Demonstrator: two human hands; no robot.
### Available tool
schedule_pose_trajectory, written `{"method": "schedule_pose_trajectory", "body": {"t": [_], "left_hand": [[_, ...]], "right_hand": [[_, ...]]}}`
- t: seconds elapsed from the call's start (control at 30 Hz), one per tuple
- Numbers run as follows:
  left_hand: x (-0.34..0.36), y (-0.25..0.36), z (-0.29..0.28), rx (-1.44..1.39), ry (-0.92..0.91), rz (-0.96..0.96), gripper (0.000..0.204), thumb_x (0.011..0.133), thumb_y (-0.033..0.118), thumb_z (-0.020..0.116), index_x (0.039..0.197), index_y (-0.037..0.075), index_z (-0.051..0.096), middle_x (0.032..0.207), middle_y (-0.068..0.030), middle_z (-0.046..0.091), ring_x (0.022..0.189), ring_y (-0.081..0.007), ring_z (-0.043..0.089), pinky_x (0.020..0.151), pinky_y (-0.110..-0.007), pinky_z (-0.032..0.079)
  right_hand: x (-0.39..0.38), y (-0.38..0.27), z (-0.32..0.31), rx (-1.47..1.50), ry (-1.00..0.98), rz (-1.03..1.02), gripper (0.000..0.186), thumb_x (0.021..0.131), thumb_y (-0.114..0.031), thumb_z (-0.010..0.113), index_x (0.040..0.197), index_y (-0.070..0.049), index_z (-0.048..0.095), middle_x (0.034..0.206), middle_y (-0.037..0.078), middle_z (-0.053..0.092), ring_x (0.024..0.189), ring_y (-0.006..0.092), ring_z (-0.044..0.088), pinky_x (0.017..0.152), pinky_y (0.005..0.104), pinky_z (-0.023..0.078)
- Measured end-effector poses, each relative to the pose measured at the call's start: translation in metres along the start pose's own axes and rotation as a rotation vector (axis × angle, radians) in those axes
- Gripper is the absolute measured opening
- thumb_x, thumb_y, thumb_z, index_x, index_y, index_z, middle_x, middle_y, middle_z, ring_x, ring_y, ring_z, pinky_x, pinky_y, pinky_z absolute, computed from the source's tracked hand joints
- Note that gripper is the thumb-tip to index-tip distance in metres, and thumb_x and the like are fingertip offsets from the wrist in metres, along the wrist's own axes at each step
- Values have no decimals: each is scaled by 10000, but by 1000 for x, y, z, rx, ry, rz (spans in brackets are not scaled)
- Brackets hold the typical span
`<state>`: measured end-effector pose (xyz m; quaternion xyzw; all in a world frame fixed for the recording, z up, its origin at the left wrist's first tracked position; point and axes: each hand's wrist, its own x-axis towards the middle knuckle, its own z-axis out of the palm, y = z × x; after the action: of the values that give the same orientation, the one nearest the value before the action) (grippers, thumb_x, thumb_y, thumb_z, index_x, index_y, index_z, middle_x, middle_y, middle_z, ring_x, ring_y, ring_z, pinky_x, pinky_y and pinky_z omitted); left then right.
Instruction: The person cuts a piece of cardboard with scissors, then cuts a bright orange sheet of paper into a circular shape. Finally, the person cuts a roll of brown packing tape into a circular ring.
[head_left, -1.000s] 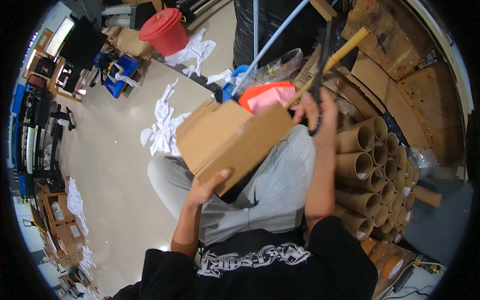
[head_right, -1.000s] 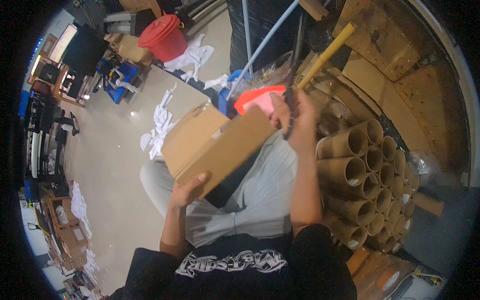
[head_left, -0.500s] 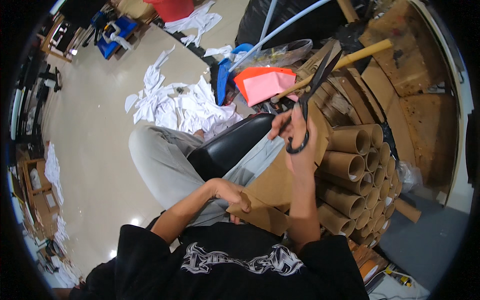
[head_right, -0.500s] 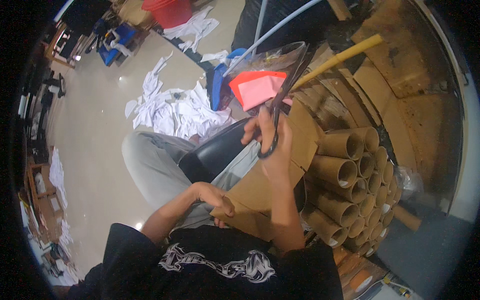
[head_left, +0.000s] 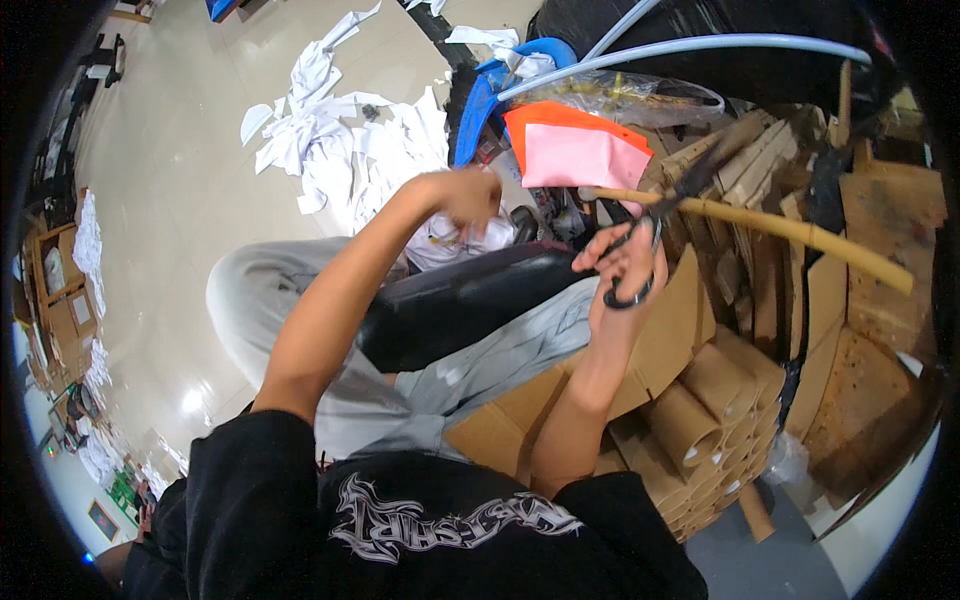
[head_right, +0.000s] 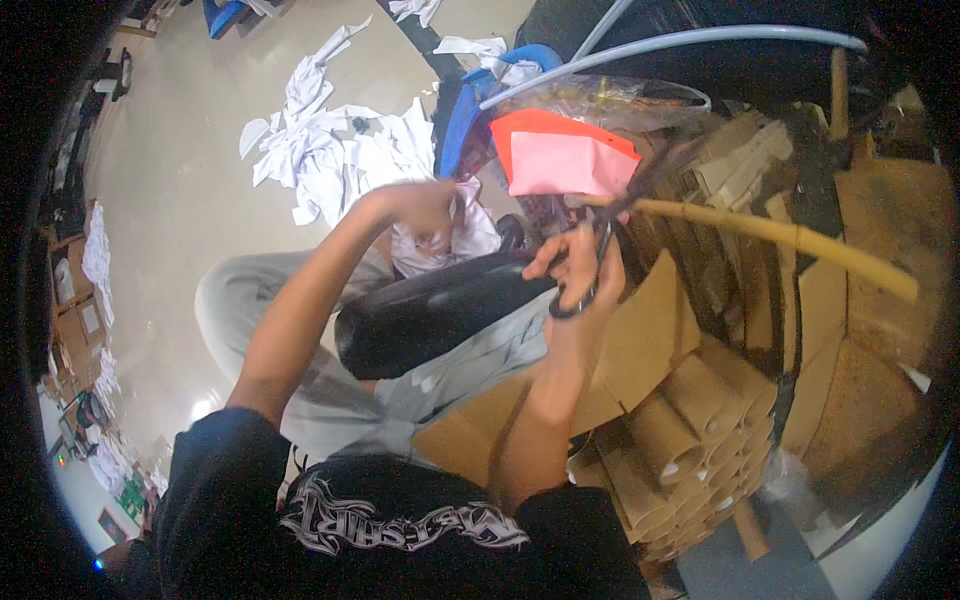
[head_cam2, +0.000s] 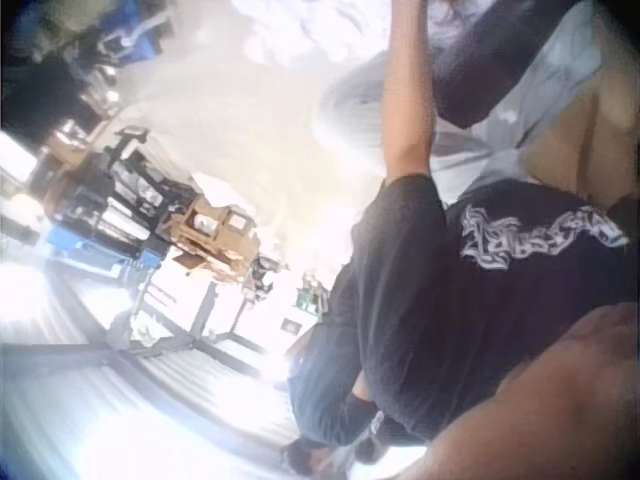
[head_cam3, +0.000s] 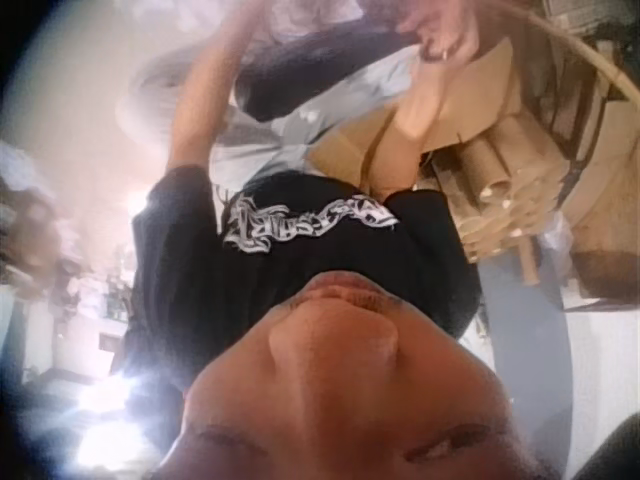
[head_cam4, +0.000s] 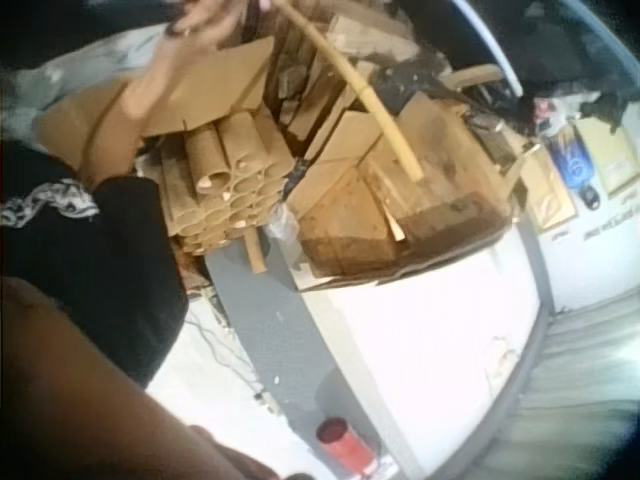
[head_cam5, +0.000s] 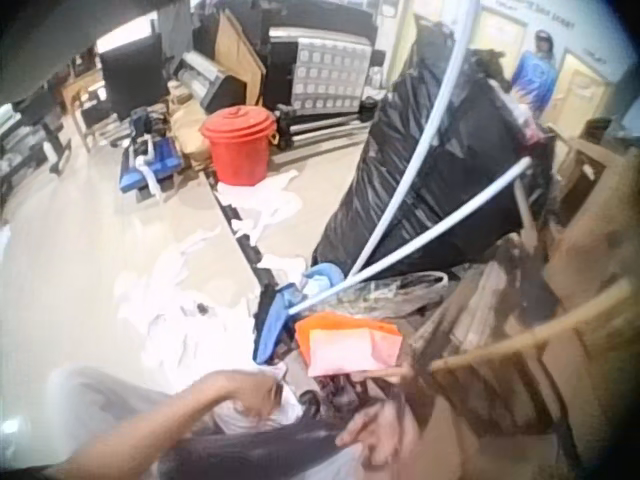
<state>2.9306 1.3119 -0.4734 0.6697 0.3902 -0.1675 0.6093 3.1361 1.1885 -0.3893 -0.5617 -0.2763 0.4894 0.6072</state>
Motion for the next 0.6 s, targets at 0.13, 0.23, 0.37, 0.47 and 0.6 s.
{"method": "schedule_pose_trajectory", "body": {"t": [0.13,0.23,0.37,0.47,0.6], "left_hand": [[156,-90,-16,17,790,-47,297,841,164,563,1041,-21,681,1064,-277,708,991,-399,708,876,-465,565],[243,-109,-11,83,667,-176,372,860,166,559,1185,-8,611,1257,-274,629,1118,-399,660,950,-513,530],[301,-111,-8,141,793,-124,465,862,158,640,1296,23,543,1293,-203,582,1172,-420,602,956,-522,500],[322,-101,-7,344,959,129,483,856,177,687,1298,42,547,1316,-176,570,1222,-380,565,999,-510,464],[341,-94,-7,362,1014,50,481,854,210,713,1286,63,560,1314,-130,578,1258,-325,532,1010,-514,430]], "right_hand": [[6,17,-4,216,-70,32,445,1046,-463,489,1058,-21,536,834,121,573,717,225,564,702,390,517],[11,26,-20,238,-116,56,558,1036,-575,430,1123,-29,506,854,127,565,744,241,554,729,409,489],[13,22,-18,247,-83,49,628,1024,-629,399,1167,-27,503,846,136,566,740,248,559,709,407,479],[21,25,-23,231,-66,116,646,1010,-647,414,1157,-21,481,834,144,566,739,241,570,697,408,488],[28,24,-19,171,-52,160,673,985,-676,435,1131,-19,455,816,146,561,720,232,567,683,399,498]]}}
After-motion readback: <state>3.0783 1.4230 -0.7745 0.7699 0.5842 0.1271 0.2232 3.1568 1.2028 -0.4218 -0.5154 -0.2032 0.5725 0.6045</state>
